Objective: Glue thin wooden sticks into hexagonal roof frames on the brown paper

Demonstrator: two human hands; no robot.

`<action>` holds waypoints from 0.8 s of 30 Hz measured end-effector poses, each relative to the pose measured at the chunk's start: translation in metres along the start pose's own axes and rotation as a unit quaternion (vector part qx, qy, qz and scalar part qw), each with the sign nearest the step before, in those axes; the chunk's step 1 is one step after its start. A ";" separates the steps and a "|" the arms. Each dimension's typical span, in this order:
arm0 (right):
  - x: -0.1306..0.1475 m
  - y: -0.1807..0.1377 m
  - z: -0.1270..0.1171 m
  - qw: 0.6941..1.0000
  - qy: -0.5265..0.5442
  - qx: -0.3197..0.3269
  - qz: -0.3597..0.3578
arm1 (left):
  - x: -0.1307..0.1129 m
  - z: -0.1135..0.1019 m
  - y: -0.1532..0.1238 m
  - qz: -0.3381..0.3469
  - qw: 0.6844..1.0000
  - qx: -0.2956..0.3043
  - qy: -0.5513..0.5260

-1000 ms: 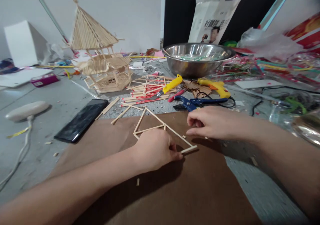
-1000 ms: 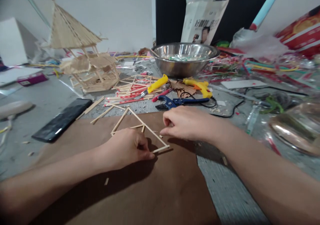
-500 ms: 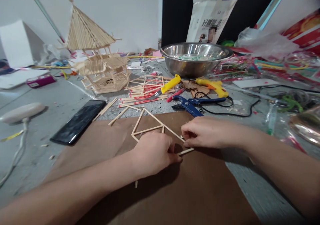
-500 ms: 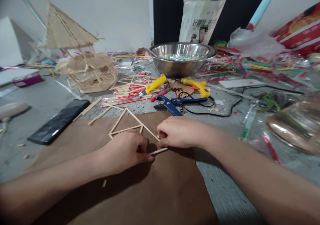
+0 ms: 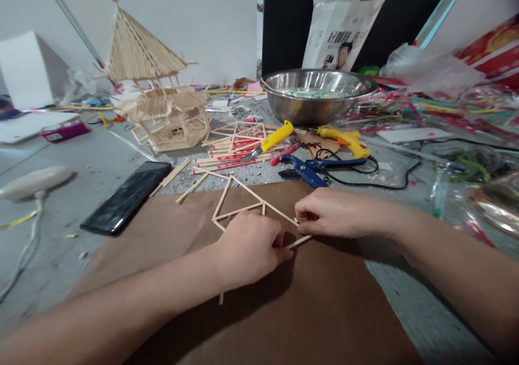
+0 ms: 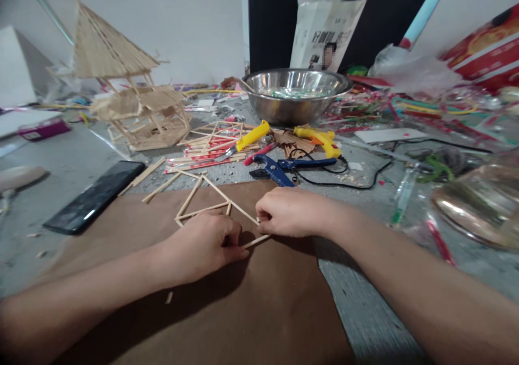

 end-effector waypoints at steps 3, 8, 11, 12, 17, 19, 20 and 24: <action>0.000 0.000 -0.001 1.000 0.002 0.010 -0.009 | -0.001 -0.001 -0.001 0.005 1.000 -0.001 0.009; -0.001 0.002 0.000 1.000 0.000 0.005 -0.006 | -0.001 0.000 -0.001 0.015 0.999 0.001 0.032; -0.001 0.003 0.000 1.000 0.004 0.005 -0.005 | -0.002 0.000 0.000 0.022 0.999 0.002 0.040; -0.001 0.003 0.000 1.000 0.006 0.006 -0.004 | -0.002 0.000 0.000 0.023 0.999 0.002 0.043; -0.001 0.001 -0.004 0.999 0.027 0.029 0.006 | -0.003 -0.002 0.001 0.026 0.998 0.001 0.049; -0.001 0.000 -0.005 0.998 0.038 0.043 0.003 | -0.003 -0.002 0.002 0.027 0.999 0.002 0.047; -0.001 -0.001 -0.005 0.998 0.043 0.047 -0.001 | -0.003 -0.002 0.002 0.027 0.999 0.003 0.047; -0.003 -0.001 -0.003 0.998 0.045 0.051 -0.010 | -0.003 0.000 0.002 0.027 0.998 -0.002 0.052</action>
Point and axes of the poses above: each hand's wrist, its own y-axis towards the middle knuckle, its own z-axis out of the palm, x = y × z, the point moved 2 cm from there along y, towards the middle knuckle, and after that the axes turned 7 degrees about -y, right-handed, at the moved point
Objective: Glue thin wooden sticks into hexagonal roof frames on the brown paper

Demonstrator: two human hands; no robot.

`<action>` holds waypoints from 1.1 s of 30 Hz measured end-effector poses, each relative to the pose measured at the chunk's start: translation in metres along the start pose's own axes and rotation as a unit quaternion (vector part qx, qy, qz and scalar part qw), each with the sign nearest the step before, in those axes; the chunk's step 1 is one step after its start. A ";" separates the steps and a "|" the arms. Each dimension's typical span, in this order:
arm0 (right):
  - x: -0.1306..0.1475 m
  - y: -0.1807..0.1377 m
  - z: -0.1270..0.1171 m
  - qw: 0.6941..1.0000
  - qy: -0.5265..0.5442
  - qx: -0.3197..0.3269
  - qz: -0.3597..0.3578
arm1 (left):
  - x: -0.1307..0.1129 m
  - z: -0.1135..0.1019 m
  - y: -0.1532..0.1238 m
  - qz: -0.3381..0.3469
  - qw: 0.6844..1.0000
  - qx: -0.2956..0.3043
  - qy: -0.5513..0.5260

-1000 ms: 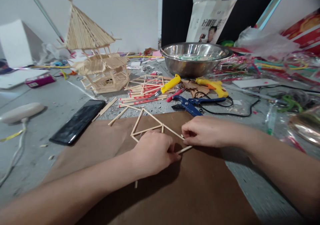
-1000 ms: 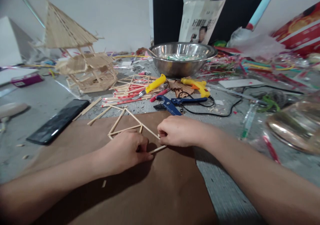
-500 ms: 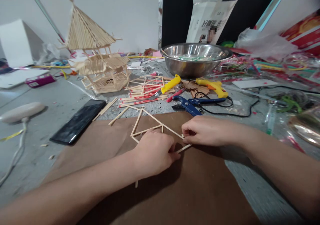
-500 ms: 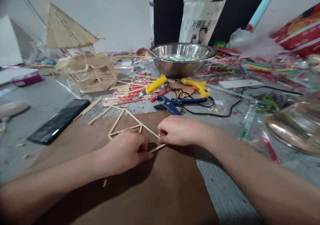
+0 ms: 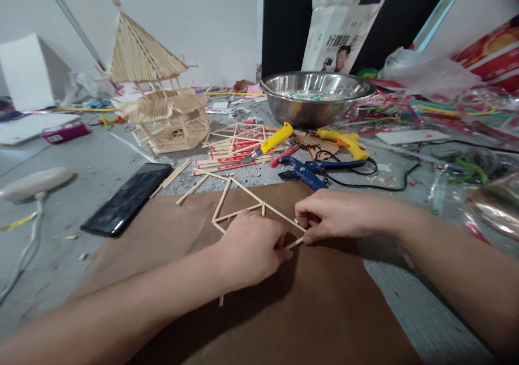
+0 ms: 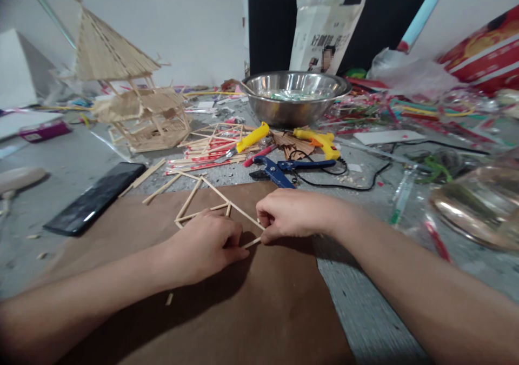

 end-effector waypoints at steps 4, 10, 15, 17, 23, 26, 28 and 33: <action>-0.001 0.001 0.001 1.000 -0.002 -0.002 0.008 | 0.004 -0.003 -0.001 0.007 1.000 0.023 -0.006; 0.000 0.003 0.000 1.000 -0.008 -0.004 0.014 | 0.012 -0.012 0.001 0.006 0.989 0.111 -0.092; -0.001 0.003 0.001 1.000 -0.013 -0.011 0.014 | 0.014 -0.013 0.003 0.007 0.987 0.113 -0.115; 0.000 0.001 -0.002 0.999 -0.026 -0.030 0.019 | 0.014 -0.012 0.004 0.012 0.987 0.109 -0.120; 0.012 -0.005 -0.007 0.997 -0.017 -0.054 -0.045 | 0.017 -0.012 0.003 0.032 0.987 0.099 -0.122; 0.018 -0.003 -0.003 0.996 -0.018 -0.050 -0.068 | 0.018 -0.013 0.003 0.045 0.988 0.089 -0.117; 0.021 -0.001 0.001 0.995 -0.027 -0.053 -0.075 | 0.019 -0.013 0.003 0.050 0.988 0.086 -0.115; 0.021 0.000 0.003 0.994 -0.055 -0.062 -0.075 | 0.021 -0.011 0.003 0.050 0.988 0.089 -0.118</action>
Point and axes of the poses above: each hand's wrist, its own y-axis towards the middle knuckle, its own z-axis out of the palm, x = y × z, the point moved 2 cm from there along y, towards the middle knuckle, and after that the axes turned 7 degrees about -y, right-handed, at the moved point
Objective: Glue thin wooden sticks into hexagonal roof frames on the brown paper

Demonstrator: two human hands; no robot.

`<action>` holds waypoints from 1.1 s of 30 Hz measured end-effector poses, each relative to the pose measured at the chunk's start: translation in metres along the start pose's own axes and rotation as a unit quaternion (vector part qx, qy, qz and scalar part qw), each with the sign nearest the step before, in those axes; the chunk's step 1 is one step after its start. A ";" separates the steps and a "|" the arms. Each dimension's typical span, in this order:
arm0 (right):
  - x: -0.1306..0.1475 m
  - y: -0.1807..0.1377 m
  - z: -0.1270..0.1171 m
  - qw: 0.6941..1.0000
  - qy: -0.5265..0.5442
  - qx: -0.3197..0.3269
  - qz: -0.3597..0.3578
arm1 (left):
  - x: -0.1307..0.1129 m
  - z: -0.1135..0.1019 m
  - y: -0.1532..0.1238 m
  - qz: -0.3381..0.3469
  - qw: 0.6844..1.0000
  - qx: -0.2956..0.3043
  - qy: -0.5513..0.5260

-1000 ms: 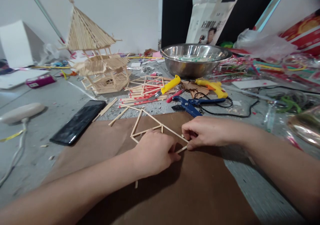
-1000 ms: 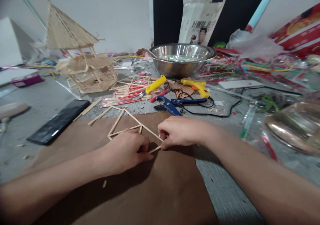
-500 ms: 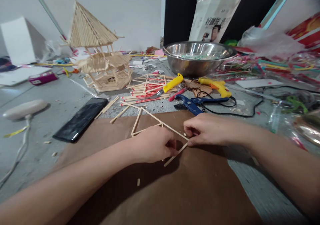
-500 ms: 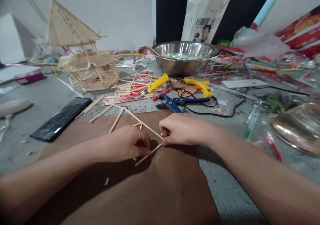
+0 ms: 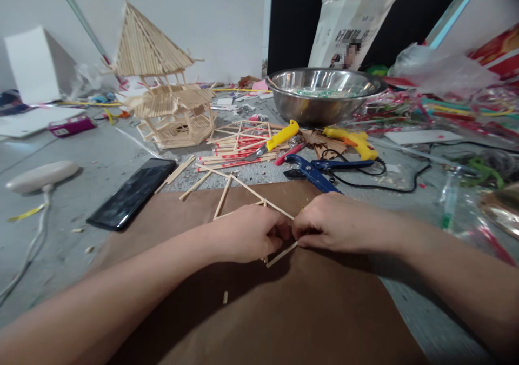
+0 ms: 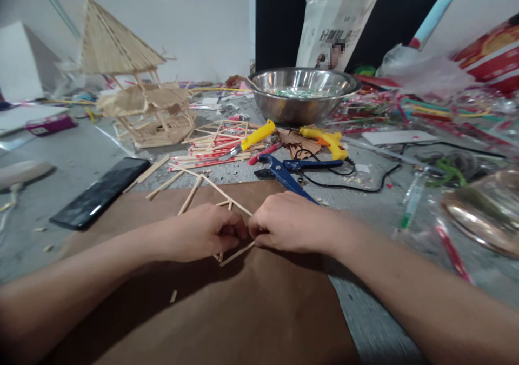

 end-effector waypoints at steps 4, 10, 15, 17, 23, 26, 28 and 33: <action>-0.001 -0.001 -0.002 1.000 -0.011 -0.004 -0.004 | -0.001 0.000 0.000 -0.001 1.000 0.001 -0.011; -0.004 0.000 -0.002 1.000 -0.011 -0.001 0.006 | -0.001 0.000 0.000 0.001 1.000 0.010 -0.008; -0.004 -0.001 -0.001 1.000 -0.007 0.001 0.005 | 0.000 0.001 -0.001 0.001 1.000 0.013 -0.009; -0.004 -0.001 -0.001 1.000 -0.006 0.001 0.002 | -0.001 0.001 0.000 -0.002 1.000 0.015 -0.010; -0.003 -0.001 -0.003 1.000 0.006 0.006 0.013 | -0.004 0.000 -0.001 -0.009 1.000 0.014 -0.007; -0.006 -0.003 -0.007 0.999 0.030 0.009 0.022 | -0.003 0.000 -0.001 -0.002 1.000 0.012 -0.010; -0.010 -0.005 -0.011 0.999 0.045 0.011 0.025 | -0.002 0.000 -0.001 -0.001 1.000 0.014 -0.016; -0.022 -0.010 -0.018 0.994 0.080 0.039 0.063 | -0.006 0.000 -0.004 -0.015 1.000 0.000 -0.012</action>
Point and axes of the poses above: each hand's wrist, its own y-axis towards the middle knuckle, its own z-axis out of the palm, x = y × z, the point moved 2 cm from there along y, towards the middle knuckle, and after that the axes turned 7 degrees about -y, right-handed, at the moved point
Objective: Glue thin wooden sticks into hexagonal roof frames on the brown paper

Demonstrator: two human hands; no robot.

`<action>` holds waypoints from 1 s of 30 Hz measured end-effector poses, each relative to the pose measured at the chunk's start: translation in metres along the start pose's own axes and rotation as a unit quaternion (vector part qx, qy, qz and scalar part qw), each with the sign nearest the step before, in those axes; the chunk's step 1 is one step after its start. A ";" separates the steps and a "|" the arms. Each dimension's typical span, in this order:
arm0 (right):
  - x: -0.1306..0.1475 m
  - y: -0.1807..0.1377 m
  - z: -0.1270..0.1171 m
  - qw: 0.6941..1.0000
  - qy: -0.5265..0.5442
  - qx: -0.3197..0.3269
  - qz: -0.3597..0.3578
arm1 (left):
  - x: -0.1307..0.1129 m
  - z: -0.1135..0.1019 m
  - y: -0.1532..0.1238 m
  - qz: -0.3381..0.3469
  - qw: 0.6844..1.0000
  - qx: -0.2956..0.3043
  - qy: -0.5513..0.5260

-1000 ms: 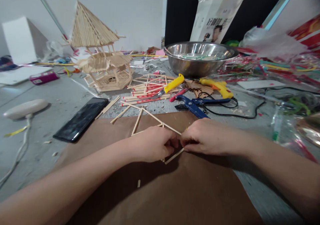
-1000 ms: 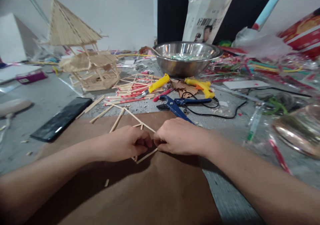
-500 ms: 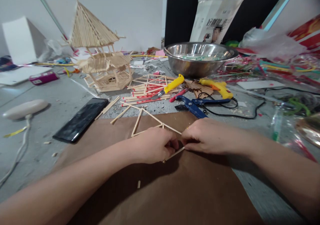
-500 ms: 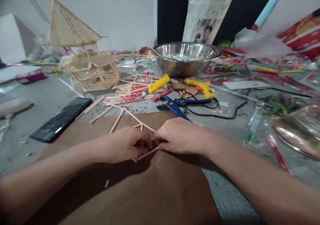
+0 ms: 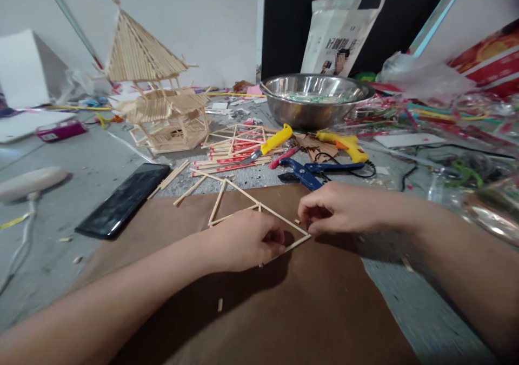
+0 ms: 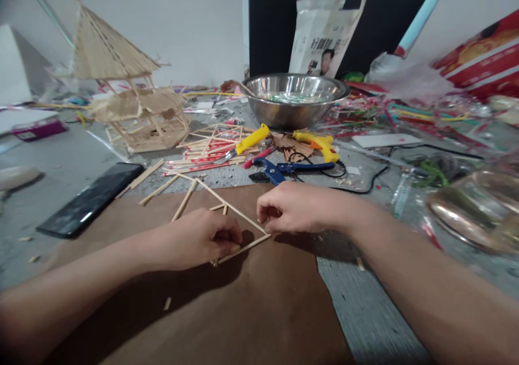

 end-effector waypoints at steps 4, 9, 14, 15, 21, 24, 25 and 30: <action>-0.001 0.001 0.001 1.000 0.000 -0.005 0.015 | -0.007 0.005 -0.001 -0.002 0.997 -0.039 0.063; 0.001 0.009 0.012 1.000 -0.018 -0.008 0.012 | -0.010 0.014 0.001 0.013 0.989 -0.069 0.127; 0.000 0.012 0.017 0.999 -0.032 -0.022 0.012 | -0.009 0.017 0.001 0.010 0.985 -0.084 0.153; 0.000 0.012 0.016 0.999 -0.033 -0.022 0.011 | -0.009 0.017 0.001 0.009 0.984 -0.085 0.156; 0.001 0.010 0.014 0.999 -0.038 -0.024 0.013 | -0.013 0.017 0.001 0.008 0.982 -0.079 0.169; 0.001 0.010 0.014 0.999 -0.038 -0.026 0.017 | -0.013 0.017 0.002 0.006 0.982 -0.076 0.170; 0.001 0.010 0.014 0.999 -0.037 -0.026 0.017 | -0.013 0.016 0.002 0.007 0.982 -0.077 0.171; 0.000 0.010 0.015 0.999 -0.038 -0.025 0.020 | -0.014 0.017 0.003 0.000 0.982 -0.076 0.170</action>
Point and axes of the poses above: each hand's wrist, its own y-axis towards the middle knuckle, its own z-axis out of the palm, x = y × z, the point moved 2 cm from there along y, towards the middle knuckle, and after that the axes turned 7 degrees about -y, right-handed, at the moved point
